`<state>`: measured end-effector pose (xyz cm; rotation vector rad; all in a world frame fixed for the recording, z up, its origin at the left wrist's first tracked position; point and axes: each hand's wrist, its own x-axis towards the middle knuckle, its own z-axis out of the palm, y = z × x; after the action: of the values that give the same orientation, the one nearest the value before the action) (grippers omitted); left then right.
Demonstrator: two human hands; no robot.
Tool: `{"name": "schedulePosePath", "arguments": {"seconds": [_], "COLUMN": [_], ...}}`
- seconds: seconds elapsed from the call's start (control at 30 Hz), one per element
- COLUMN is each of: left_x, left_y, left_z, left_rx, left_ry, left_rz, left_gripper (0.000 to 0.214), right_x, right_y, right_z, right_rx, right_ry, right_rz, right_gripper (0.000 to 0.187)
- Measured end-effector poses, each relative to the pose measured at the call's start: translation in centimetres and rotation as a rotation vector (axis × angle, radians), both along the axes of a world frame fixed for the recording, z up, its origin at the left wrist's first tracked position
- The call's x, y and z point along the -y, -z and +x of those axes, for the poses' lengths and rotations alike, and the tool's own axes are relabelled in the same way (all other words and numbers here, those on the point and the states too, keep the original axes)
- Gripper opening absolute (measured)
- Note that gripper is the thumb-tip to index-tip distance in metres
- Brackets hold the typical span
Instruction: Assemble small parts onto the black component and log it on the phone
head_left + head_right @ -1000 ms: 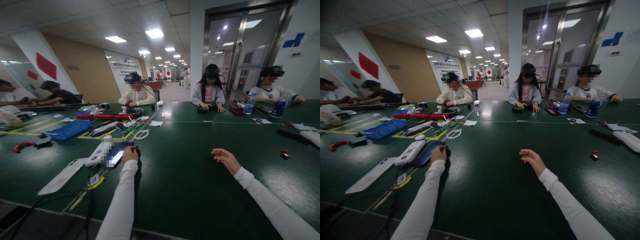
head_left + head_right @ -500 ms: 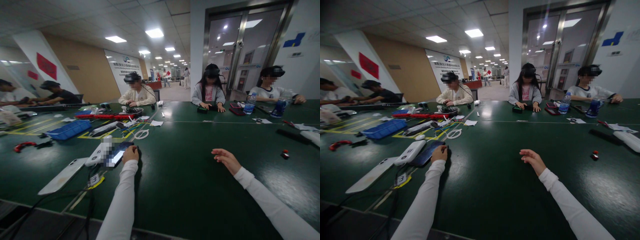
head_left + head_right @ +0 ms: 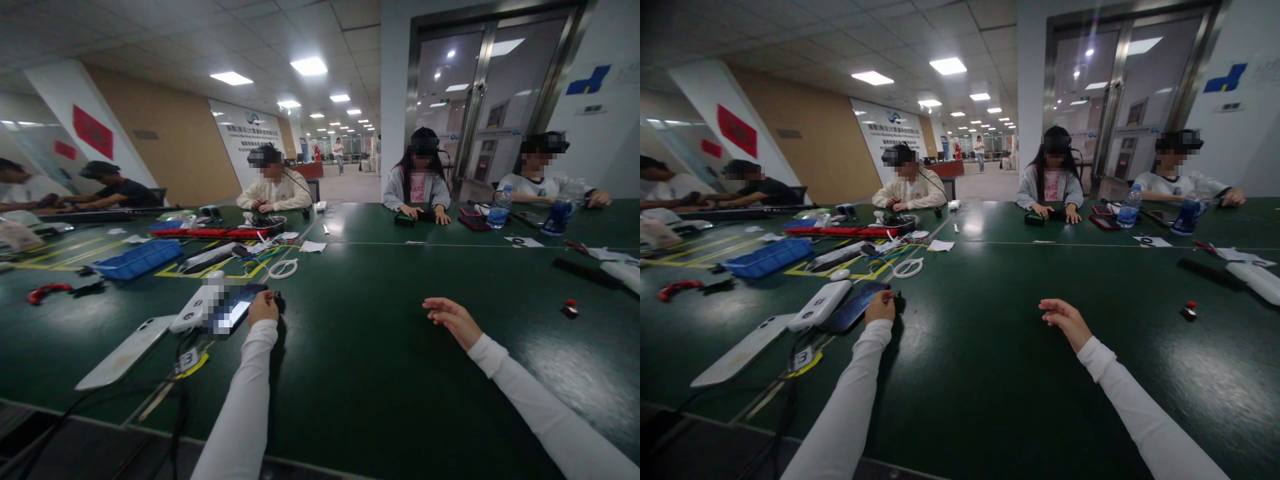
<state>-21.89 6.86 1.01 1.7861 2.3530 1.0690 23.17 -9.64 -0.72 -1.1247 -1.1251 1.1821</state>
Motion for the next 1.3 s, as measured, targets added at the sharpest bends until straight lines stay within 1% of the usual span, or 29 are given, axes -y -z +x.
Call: {"name": "schedulePosePath", "arguments": {"seconds": [0.07, 0.13, 0.27, 0.33, 0.4, 0.5, 0.6, 0.67, 0.73, 0.8, 1.0, 1.13, 1.3], "left_x": [0.1, 0.5, 2.2, 3.6, 5.2, 8.1, 10.9, 12.4, 13.3, 13.7, 13.4, 13.4, 13.4], "left_y": [0.2, 0.3, 0.4, 0.3, 0.2, -0.1, -0.3, -0.4, -0.4, -0.4, -0.5, -0.6, -0.7], "left_z": [1.2, 3.2, 8.9, 12.0, 15.2, 19.7, 23.6, 25.5, 26.6, 26.9, 26.2, 25.9, 26.0], "left_rx": [0.015, 0.018, -0.036, -0.089, -0.116, -0.130, -0.140, -0.146, -0.148, -0.138, -0.066, -0.046, -0.050], "left_ry": [0.095, 0.215, 0.461, 0.594, 0.752, 0.940, 1.064, 1.107, 1.129, 1.138, 1.122, 1.134, 1.139], "left_rz": [-0.003, -0.003, -0.024, -0.020, -0.008, 0.007, -0.022, -0.052, -0.068, -0.071, -0.078, -0.080, -0.079], "left_gripper": [0.023, 0.022, 0.026, 0.026, 0.026, 0.027, 0.027, 0.025, 0.025, 0.025, 0.021, 0.020, 0.019], "right_x": [-0.1, -0.3, -0.6, -0.5, -0.1, 0.4, 0.6, 0.5, 0.4, 0.3, 0.2, 0.1, 0.1], "right_y": [0.3, 0.6, 0.8, 0.5, 0.0, -0.7, -1.0, -0.9, -0.8, -0.8, -1.0, -1.0, -1.3], "right_z": [0.0, 0.0, -0.3, -0.7, -1.1, -1.8, -2.3, -2.3, -2.2, -2.1, -1.8, -1.7, -1.4], "right_rx": [0.003, 0.014, 0.115, 0.235, 0.400, 0.628, 0.736, 0.755, 0.757, 0.756, 0.766, 0.719, 0.641], "right_ry": [-0.003, -0.010, -0.071, -0.110, -0.145, -0.180, -0.193, -0.201, -0.217, -0.238, -0.280, -0.281, -0.320], "right_rz": [0.011, 0.031, 0.071, 0.094, 0.125, 0.192, 0.223, 0.251, 0.287, 0.302, 0.304, 0.282, 0.249], "right_gripper": [0.034, 0.034, 0.037, 0.039, 0.043, 0.054, 0.069, 0.076, 0.078, 0.079, 0.081, 0.081, 0.079]}}
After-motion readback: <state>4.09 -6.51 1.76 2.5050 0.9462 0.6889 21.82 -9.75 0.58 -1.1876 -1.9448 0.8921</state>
